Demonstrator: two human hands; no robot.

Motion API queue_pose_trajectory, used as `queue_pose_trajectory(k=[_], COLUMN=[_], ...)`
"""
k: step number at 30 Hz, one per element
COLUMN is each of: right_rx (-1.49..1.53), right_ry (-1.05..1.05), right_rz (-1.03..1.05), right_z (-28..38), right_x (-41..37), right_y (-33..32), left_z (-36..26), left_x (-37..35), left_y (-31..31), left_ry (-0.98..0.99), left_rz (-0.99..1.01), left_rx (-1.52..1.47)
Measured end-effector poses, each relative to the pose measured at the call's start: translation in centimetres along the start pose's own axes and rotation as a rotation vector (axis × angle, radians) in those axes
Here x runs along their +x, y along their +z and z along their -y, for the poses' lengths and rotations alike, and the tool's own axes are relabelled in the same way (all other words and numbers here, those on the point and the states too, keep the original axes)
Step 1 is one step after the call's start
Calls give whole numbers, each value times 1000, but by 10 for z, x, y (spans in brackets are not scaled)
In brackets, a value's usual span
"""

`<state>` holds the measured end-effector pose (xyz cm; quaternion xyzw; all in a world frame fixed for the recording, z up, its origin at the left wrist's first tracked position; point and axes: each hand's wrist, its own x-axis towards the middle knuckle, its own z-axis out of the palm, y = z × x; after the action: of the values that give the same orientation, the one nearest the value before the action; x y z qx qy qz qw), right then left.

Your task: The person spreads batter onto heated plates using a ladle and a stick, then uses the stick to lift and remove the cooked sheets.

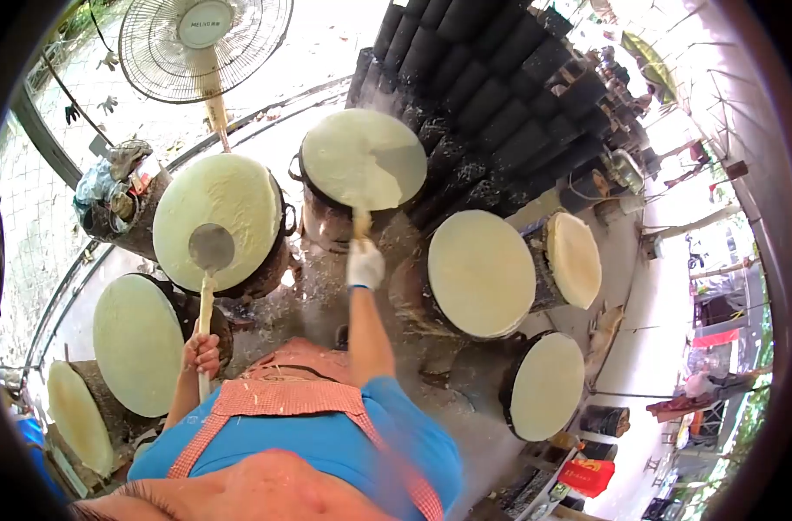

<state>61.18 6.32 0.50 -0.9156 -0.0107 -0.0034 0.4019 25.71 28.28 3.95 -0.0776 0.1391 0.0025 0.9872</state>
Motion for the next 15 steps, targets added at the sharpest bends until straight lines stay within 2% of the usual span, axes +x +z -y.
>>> queue_pose_trajectory(k=[2,4,5,6,8,9,10,12,13,14,15], right_rx=[-115,-232,-255,-321,-241,-172,-118,-117,-137,-152,-210], right_ry=[-90,-92,-95,-104,-44,-43,-35,-180,-234,-284,-132], right_rz=[127,156,135,126,73,16,-32,43,147,253,344], right_z=[15,-8,-9,-34,-47,-37,-18,-20,-12,-4,-13], right_x=[3,9,10,26,50,63,65,71,58,36,27], right_y=[25,9,-17,-25,-48,-43,-39,7,3,-8,-24], left_z=[5,-1,9,-1,9,13,18,33,31,30,28], left_x=[5,10,10,14,15,18,26,35,44,49,51], left_y=[9,-4,15,5,13,9,13,28,20,15,10], left_ry=[-102,-229,-228,-312,-278,-195,-293,-280,-355,-339,-399], left_rz=[80,161,137,132,111,62,117,26,145,107,142], left_rx=[-110,-127,-180,-27,-12,-22,-27,-113,-166,-161,-189])
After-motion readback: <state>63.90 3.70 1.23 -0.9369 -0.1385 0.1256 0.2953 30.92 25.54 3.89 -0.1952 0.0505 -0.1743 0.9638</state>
